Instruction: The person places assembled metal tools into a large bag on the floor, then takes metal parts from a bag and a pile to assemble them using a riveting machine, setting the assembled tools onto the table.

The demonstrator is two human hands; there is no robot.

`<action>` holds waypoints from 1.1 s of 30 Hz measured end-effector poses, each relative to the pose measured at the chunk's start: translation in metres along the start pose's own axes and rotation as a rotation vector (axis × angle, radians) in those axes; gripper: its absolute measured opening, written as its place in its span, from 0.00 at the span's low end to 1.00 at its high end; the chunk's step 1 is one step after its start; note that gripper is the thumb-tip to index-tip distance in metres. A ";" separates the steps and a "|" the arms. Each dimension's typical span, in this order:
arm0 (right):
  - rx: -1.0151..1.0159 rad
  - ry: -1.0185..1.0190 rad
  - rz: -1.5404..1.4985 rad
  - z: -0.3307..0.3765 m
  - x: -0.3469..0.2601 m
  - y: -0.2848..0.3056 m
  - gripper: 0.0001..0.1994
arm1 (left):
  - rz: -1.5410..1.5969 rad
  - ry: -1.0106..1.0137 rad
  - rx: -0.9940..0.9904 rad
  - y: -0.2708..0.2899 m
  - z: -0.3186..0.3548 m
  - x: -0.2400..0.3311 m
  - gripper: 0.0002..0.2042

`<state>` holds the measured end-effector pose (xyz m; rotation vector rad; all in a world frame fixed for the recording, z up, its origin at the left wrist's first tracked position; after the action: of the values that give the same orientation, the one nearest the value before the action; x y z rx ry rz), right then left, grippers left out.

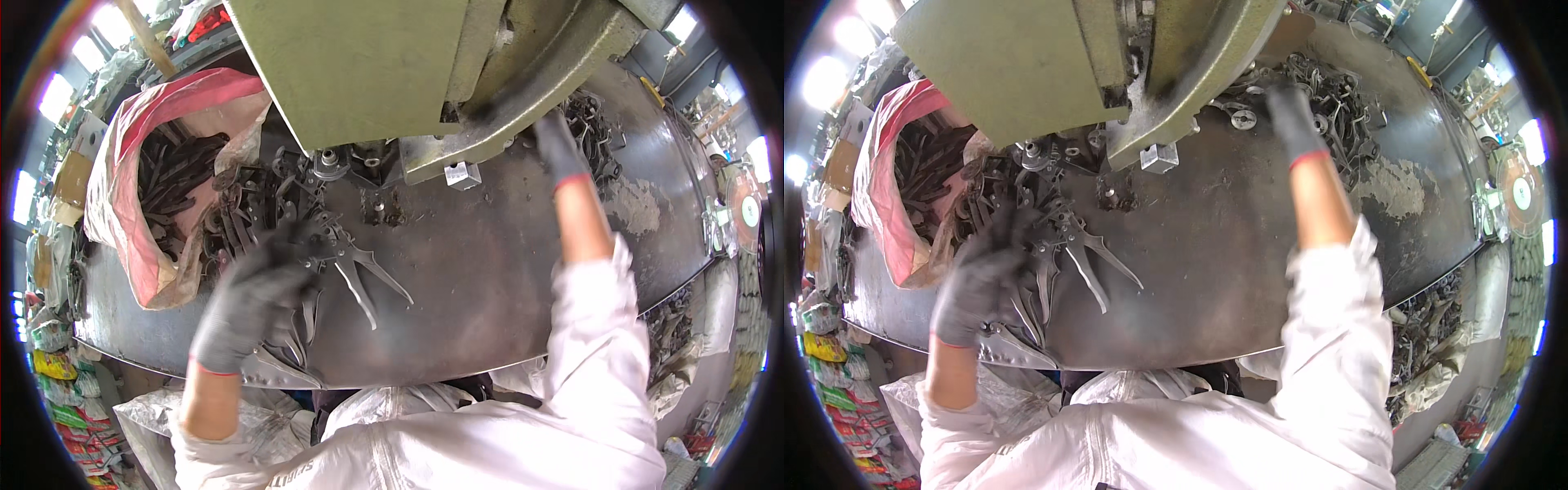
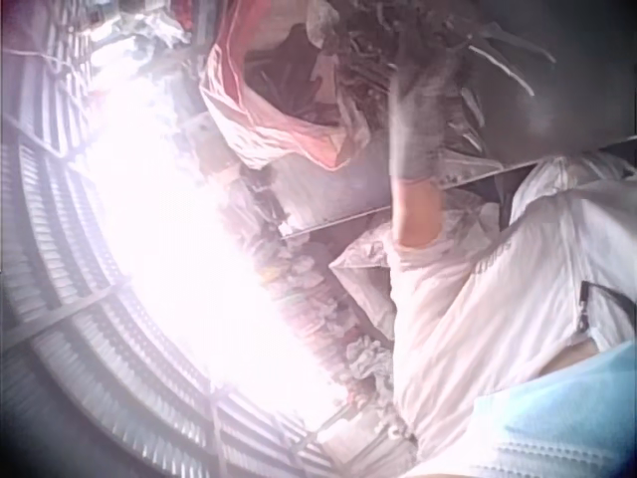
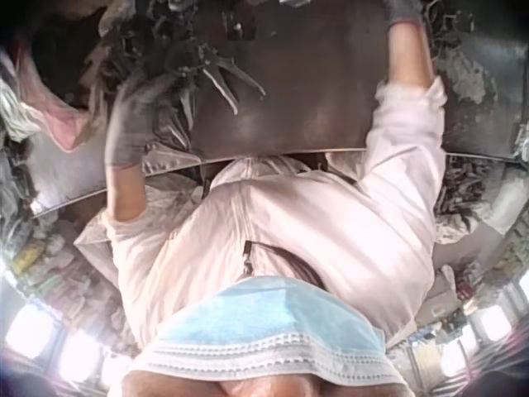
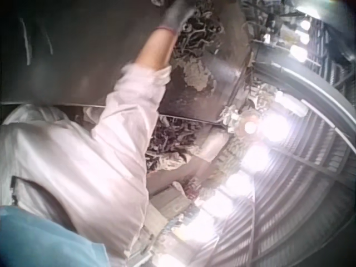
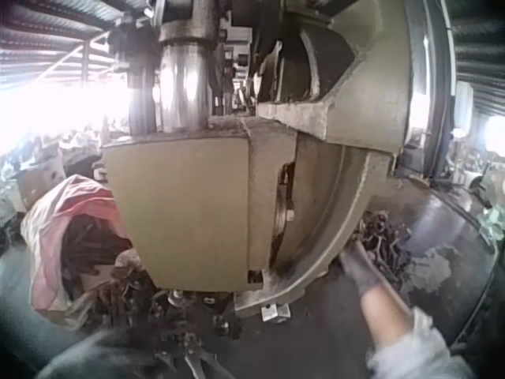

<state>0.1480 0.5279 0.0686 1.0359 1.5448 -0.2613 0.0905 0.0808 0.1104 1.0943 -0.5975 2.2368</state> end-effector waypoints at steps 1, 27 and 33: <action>0.007 -0.001 0.003 -0.017 0.023 0.023 0.18 | -0.023 0.087 -0.170 -0.030 0.001 -0.002 0.32; -0.377 0.424 0.153 0.150 -0.084 -0.091 0.15 | -0.390 -0.187 0.308 -0.005 -0.081 -0.045 0.25; -0.224 -0.203 -0.702 0.160 -0.070 -0.139 0.20 | -0.732 -0.455 0.250 -0.026 -0.089 -0.037 0.21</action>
<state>0.1502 0.3070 0.0338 0.2528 1.6580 -0.6385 0.0769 0.1433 0.0338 1.6444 -0.0450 1.4540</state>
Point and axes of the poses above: each hand's wrist, its own z-axis away from the middle knuckle, its own y-axis out of the back of the hand, x = y × z, the point moved 6 cm from there along -z, towards the middle knuckle, and after that the axes turned 14 degrees about y, right-handed, at the moved point
